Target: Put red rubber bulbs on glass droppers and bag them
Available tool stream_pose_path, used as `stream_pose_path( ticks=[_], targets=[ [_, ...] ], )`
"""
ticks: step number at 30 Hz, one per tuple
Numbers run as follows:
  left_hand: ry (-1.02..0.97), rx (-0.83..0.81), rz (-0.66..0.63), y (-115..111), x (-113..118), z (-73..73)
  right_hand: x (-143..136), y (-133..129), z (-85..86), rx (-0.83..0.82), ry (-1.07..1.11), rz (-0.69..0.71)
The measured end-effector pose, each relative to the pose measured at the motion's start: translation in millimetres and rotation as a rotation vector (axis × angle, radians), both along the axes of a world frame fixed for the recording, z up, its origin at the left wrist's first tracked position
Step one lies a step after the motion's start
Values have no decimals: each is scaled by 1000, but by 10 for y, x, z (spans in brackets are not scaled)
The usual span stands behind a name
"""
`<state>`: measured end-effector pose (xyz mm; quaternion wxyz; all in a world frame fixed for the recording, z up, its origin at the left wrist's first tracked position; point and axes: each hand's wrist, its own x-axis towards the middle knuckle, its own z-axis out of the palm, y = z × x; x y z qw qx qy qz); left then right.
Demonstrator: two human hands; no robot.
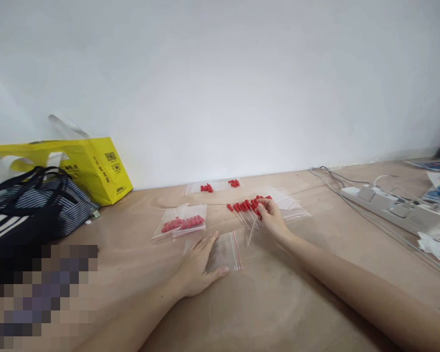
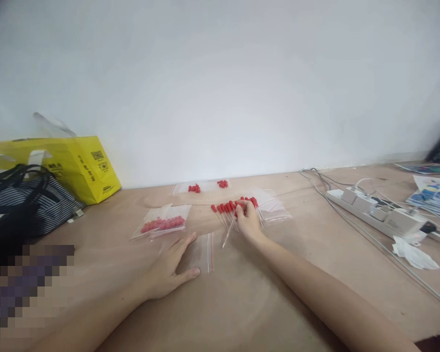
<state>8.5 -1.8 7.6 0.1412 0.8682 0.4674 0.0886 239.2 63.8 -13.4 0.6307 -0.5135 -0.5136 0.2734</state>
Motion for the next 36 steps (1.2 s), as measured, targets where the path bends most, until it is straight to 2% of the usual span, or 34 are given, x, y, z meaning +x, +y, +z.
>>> stream_pose_path(
  ticks=[3, 6, 12, 18, 25, 32, 36],
  targets=[
    [-15, 8, 21, 2, 19, -20, -36, -104, -115, -97, 268, 17],
    [-23, 16, 26, 9, 29, -35, -131, -184, -120, -130, 355, 39],
    [-22, 6, 21, 10, 23, -54, -188, -292, -95, -219, 430, 52],
    [-39, 2, 25, 6, 15, -50, -45, -308, -112, -129, 386, 22],
    [-41, 4, 22, -14, 44, 5, -81, -316, -127, -172, 405, 25],
    [-67, 17, 33, 6, 98, -30, -178, -416, -118, -235, 460, 184],
    [-80, 5, 10, 31, 184, -64, -149, -468, -98, -326, 290, 418]
  ],
)
